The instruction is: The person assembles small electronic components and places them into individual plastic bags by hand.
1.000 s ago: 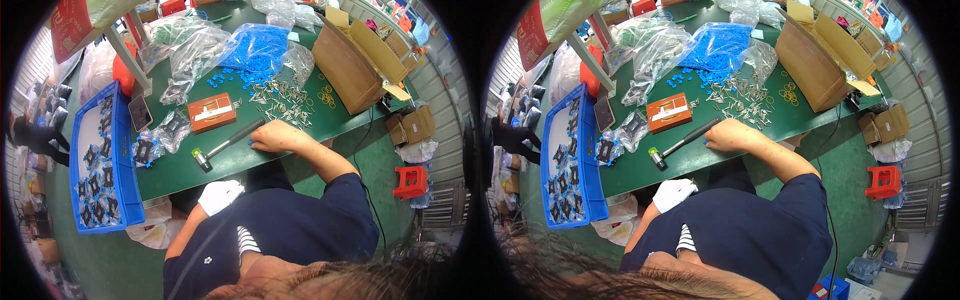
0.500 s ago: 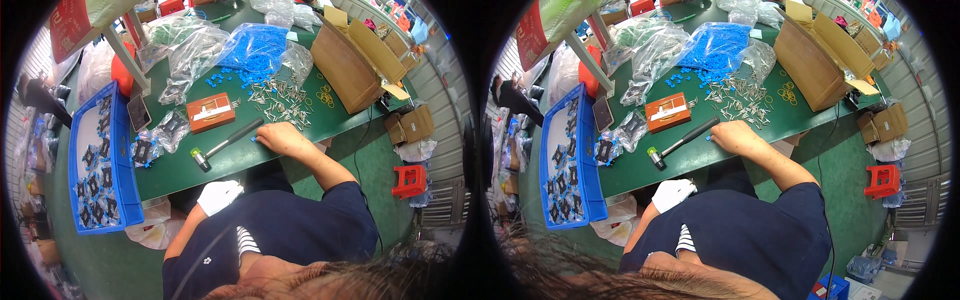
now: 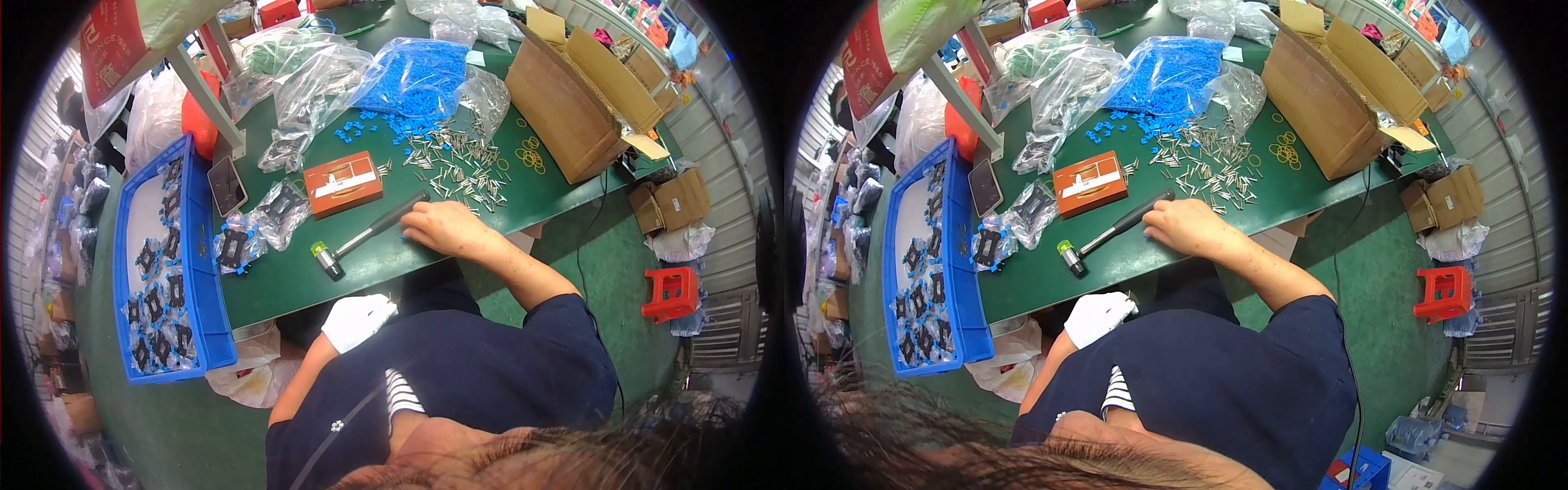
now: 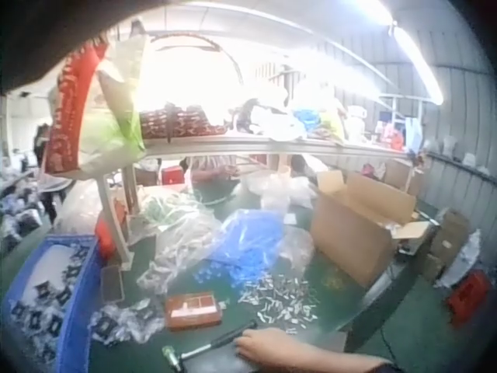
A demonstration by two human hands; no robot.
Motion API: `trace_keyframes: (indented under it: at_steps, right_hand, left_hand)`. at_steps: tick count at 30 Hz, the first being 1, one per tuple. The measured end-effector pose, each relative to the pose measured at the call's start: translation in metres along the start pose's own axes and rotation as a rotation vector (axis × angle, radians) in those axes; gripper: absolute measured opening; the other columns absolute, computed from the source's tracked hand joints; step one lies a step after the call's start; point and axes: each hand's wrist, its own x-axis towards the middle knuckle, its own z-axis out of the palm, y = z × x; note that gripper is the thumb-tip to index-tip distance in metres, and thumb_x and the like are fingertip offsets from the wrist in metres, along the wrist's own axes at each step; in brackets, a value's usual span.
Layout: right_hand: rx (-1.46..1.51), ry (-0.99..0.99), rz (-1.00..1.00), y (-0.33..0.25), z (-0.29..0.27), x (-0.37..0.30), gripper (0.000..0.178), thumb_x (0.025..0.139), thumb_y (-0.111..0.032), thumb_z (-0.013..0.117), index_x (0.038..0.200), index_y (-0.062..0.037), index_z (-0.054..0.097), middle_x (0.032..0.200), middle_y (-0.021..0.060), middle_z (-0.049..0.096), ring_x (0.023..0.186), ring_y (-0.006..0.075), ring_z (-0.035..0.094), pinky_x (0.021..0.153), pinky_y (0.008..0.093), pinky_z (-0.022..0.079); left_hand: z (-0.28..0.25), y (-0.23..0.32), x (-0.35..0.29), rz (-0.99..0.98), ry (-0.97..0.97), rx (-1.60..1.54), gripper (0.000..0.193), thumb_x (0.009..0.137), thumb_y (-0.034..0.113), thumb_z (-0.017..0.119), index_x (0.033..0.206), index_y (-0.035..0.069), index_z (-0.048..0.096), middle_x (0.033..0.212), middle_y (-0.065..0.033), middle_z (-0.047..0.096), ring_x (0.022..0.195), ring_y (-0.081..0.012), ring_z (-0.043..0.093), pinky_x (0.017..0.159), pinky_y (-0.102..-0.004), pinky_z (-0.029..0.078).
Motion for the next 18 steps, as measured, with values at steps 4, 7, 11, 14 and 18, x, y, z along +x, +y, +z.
trace_keyframes:
  at_steps: [4,7,11,14,18]
  right_hand:
    - [-0.023,0.011,-0.141,0.003,0.016,0.001,0.015,0.094,-0.022,0.066,0.106,-0.0143,0.070,0.099,0.0096,0.063,0.095,0.0318,0.067,0.080,0.0445,0.055]
    - [-0.055,-0.050,-0.231,0.008,0.006,0.004,0.013,0.094,-0.021,0.066,0.104,-0.0135,0.071,0.101,0.0102,0.062,0.096,0.0315,0.066,0.081,0.0440,0.054]
    - [0.014,0.002,-0.267,0.012,-0.001,0.002,0.014,0.093,-0.022,0.066,0.101,-0.0126,0.072,0.095,0.0079,0.063,0.092,0.0311,0.067,0.079,0.0451,0.055]
    - [0.081,0.037,0.009,0.007,-0.009,0.000,0.021,0.096,-0.029,0.064,0.099,-0.0091,0.072,0.095,0.0103,0.067,0.092,0.0324,0.069,0.078,0.0461,0.057]
    - [0.000,-0.026,0.080,0.002,0.002,-0.005,0.022,0.095,-0.029,0.066,0.102,-0.0086,0.068,0.095,0.0102,0.067,0.091,0.0336,0.069,0.075,0.0466,0.056]
  left_hand:
    - [-0.001,0.000,0.001,0.074,0.020,0.013,0.028,0.103,0.028,0.050,0.095,0.008,0.069,0.088,-0.0141,0.069,0.079,-0.0356,0.066,0.072,-0.0433,0.051]
    - [-0.002,0.002,0.001,0.024,0.003,0.007,0.028,0.103,0.028,0.050,0.095,0.008,0.069,0.088,-0.0143,0.069,0.080,-0.0358,0.066,0.072,-0.0435,0.052]
    - [-0.006,0.007,0.001,-0.043,-0.003,-0.058,0.028,0.103,0.027,0.050,0.095,0.008,0.069,0.089,-0.0143,0.069,0.080,-0.0360,0.066,0.072,-0.0436,0.052]
    - [-0.002,0.001,-0.001,-0.018,0.011,-0.051,0.027,0.102,0.027,0.051,0.095,0.008,0.069,0.089,-0.0144,0.069,0.080,-0.0360,0.066,0.073,-0.0437,0.052]
    - [-0.003,0.005,0.000,-0.023,-0.005,-0.048,0.026,0.102,0.027,0.051,0.094,0.008,0.068,0.089,-0.0141,0.069,0.080,-0.0356,0.067,0.073,-0.0433,0.052]
